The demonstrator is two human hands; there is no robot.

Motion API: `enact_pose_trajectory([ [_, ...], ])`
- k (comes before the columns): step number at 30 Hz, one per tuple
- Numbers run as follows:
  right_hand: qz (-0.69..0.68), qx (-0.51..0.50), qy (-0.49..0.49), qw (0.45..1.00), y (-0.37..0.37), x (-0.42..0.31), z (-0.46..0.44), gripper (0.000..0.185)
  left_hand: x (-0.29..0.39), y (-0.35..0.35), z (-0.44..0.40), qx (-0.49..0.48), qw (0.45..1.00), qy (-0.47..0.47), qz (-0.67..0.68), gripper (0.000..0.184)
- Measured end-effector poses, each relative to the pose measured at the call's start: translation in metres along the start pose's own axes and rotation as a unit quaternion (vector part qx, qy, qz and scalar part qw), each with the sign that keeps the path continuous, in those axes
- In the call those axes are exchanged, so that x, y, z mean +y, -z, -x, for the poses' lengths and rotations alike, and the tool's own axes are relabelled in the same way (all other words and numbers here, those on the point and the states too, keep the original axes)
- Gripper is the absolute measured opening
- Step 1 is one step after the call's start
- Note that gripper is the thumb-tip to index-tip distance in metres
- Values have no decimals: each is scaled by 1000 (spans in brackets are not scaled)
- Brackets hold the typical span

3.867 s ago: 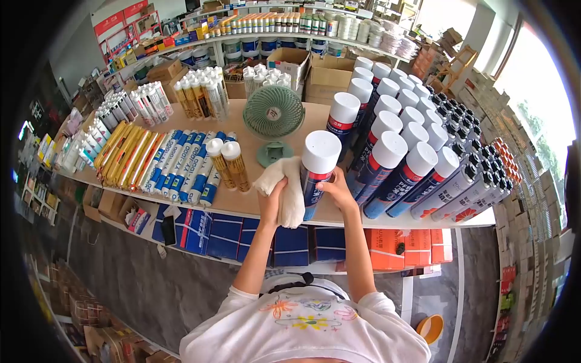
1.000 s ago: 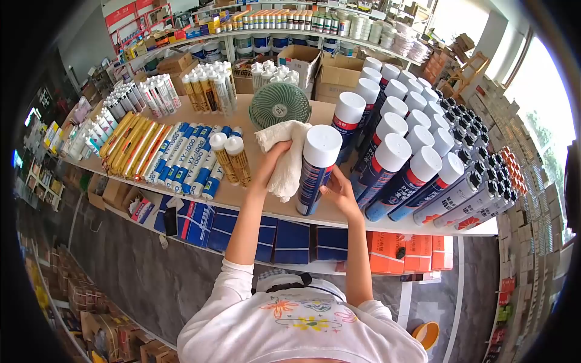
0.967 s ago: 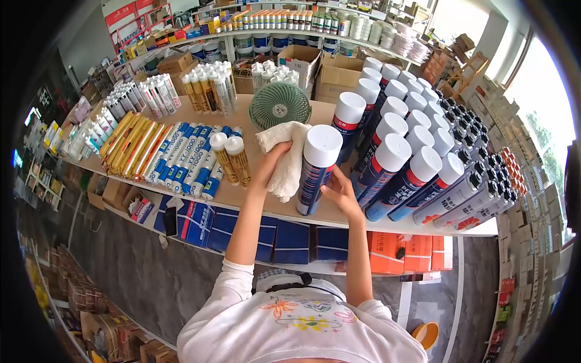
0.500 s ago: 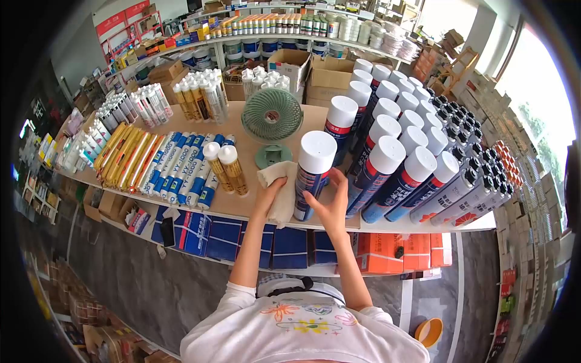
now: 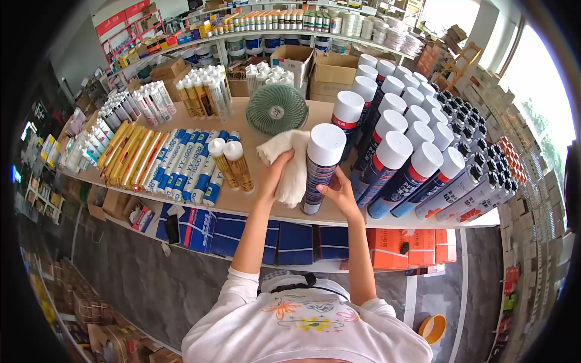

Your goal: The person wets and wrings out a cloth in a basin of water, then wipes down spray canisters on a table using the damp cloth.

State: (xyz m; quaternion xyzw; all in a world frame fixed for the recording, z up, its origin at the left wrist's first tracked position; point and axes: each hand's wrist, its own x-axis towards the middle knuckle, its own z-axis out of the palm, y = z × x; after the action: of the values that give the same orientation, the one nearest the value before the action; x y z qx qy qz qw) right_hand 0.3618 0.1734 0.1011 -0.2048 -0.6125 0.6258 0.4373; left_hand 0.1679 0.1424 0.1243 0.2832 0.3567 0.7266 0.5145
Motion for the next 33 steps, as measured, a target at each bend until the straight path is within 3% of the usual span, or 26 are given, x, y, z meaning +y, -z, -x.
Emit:
enact_pose_trajectory([
  [4,-16,-6,3,1000,3,2,-1,71,30,-38,-3,-15,997,-74,5,33],
  [8,-8,0,2,1000,5,-1,4,70,13,-20,-8,-53,998,-8,-18,34],
  [11,-7,5,4,1000,12,6,10,73,-13,7,3,-32,971,3,-235,40],
  [16,23,24,22,999,2,12,8,72,-12,16,0,-5,971,48,-233,39],
  [18,33,21,22,999,-1,10,3,72,-11,23,-23,-27,994,18,-105,39],
  [20,33,14,7,999,-3,3,1,83,30,-8,-21,-44,988,-76,-126,35],
  [21,35,14,19,999,1,7,1,83,65,-40,-4,-20,963,-146,-227,32],
  [24,59,30,19,998,3,13,2,82,109,-70,-12,-115,872,-315,-357,30],
  [26,59,31,19,998,2,14,3,82,132,-79,-26,-253,811,-344,-401,32],
  [27,60,29,20,998,2,14,2,82,139,-87,-27,-273,753,-364,-476,36],
  [28,60,30,22,998,1,11,1,82,146,-96,-23,-274,751,-365,-476,36],
  [30,62,32,31,997,-2,7,3,82,155,-117,-14,-336,624,-343,-617,32],
  [33,56,27,29,998,-2,5,3,81,155,-132,-11,-297,613,-310,-664,35],
])
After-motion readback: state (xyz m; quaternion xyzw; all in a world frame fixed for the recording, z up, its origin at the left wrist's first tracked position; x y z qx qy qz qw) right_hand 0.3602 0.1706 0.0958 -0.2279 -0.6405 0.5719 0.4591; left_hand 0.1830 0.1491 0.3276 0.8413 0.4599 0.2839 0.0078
